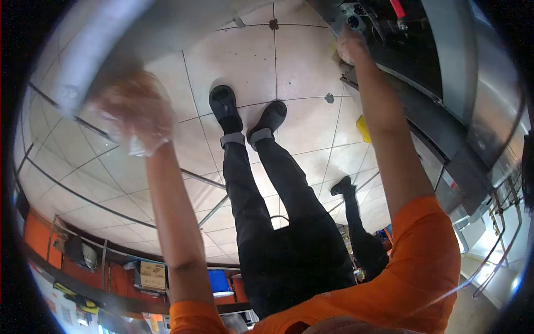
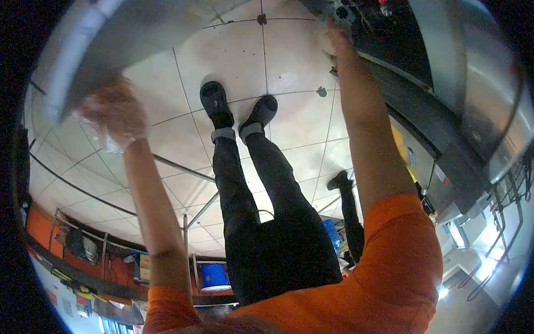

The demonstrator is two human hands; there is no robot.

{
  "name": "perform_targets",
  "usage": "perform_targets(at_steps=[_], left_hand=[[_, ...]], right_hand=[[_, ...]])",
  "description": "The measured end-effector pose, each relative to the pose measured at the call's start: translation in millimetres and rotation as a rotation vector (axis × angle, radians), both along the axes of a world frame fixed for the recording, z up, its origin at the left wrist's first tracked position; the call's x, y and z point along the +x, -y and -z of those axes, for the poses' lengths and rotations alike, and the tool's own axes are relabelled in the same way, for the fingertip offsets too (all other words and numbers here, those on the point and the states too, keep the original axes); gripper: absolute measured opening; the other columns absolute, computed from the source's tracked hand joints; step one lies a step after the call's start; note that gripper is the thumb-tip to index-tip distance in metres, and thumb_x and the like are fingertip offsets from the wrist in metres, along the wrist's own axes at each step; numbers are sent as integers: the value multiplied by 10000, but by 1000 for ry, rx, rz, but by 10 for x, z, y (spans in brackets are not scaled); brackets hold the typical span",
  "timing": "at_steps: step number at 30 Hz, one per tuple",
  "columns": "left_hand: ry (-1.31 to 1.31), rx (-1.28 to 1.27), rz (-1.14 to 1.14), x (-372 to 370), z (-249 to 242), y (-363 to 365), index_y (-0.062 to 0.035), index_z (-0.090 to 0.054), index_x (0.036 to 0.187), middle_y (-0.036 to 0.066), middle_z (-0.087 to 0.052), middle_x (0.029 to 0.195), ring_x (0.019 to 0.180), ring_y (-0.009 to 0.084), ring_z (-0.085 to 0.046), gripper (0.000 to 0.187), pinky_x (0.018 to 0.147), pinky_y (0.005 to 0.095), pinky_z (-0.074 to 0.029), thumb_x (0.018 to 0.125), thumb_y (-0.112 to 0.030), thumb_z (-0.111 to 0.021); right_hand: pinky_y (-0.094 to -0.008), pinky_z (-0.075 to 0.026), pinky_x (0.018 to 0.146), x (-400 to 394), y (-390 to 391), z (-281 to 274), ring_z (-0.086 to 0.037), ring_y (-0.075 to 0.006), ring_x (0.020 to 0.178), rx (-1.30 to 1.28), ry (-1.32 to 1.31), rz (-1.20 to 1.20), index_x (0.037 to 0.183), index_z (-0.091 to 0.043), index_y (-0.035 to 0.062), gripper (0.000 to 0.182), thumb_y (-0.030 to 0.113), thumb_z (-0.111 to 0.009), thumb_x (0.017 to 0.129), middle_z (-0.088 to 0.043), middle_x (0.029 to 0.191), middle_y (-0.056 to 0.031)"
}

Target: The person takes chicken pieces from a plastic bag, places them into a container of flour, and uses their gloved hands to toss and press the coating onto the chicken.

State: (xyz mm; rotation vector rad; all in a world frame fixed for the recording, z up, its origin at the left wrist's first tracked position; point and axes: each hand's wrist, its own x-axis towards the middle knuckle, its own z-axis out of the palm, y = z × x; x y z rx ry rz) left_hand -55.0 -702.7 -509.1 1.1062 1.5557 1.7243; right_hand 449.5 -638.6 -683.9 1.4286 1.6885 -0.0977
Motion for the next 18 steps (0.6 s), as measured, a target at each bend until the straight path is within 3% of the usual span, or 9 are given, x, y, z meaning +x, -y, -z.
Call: perform_targets(at_steps=[3,6,18], left_hand=[[-572,30,-127,-311,139,-682,-16,-442,1221,142,-546,1182,1090,254,-529,604,989,385,-370,882,-515,-469],[-872,-19,-119,-490,191,-1197,-21,-417,1239,143,-530,1200,1099,255,-520,595,991,384,-366,889,-501,-459],[-1001,-100,-111,-313,465,-1660,-43,-315,1313,146,-469,1274,1135,258,-483,572,998,380,-351,919,-444,-420]], right_hand=[[-364,-448,830,140,-255,180,-577,-277,986,-14,67,11,1143,-558,73,523,504,-388,901,-598,1081,-157],[-359,-448,830,262,-373,357,-578,-269,982,-42,115,12,1141,-562,75,491,472,-407,897,-602,1071,-151],[-338,-450,830,312,-638,690,-584,-236,964,-82,272,-117,1131,-579,80,373,344,-482,885,-620,1032,-128]])
